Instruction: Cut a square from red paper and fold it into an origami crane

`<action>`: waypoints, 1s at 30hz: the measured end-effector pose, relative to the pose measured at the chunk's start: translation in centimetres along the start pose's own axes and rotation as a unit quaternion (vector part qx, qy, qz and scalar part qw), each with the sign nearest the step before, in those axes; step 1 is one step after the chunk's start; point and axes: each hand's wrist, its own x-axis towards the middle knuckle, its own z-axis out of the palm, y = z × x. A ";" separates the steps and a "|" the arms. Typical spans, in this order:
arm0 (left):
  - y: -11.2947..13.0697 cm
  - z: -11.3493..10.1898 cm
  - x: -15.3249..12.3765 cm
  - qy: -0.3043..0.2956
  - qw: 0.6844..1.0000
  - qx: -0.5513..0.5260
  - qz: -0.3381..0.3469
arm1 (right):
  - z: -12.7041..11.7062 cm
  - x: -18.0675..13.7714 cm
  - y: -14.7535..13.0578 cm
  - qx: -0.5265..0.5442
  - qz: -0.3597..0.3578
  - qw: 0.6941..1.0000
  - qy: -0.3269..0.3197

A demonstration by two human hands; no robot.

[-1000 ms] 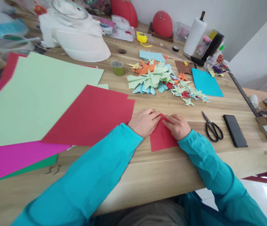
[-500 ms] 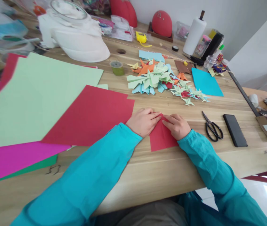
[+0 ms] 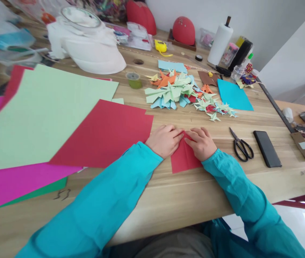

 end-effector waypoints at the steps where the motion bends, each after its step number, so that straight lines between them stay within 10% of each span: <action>1: -0.1 0.0 -0.1 -0.001 1.000 -0.005 0.004 | 0.0 0.0 0.0 0.003 0.005 1.000 -0.005; 30: -1.2 0.4 -0.8 0.006 0.996 -0.085 0.017 | 0.0 0.2 -0.2 0.093 0.110 0.989 -0.041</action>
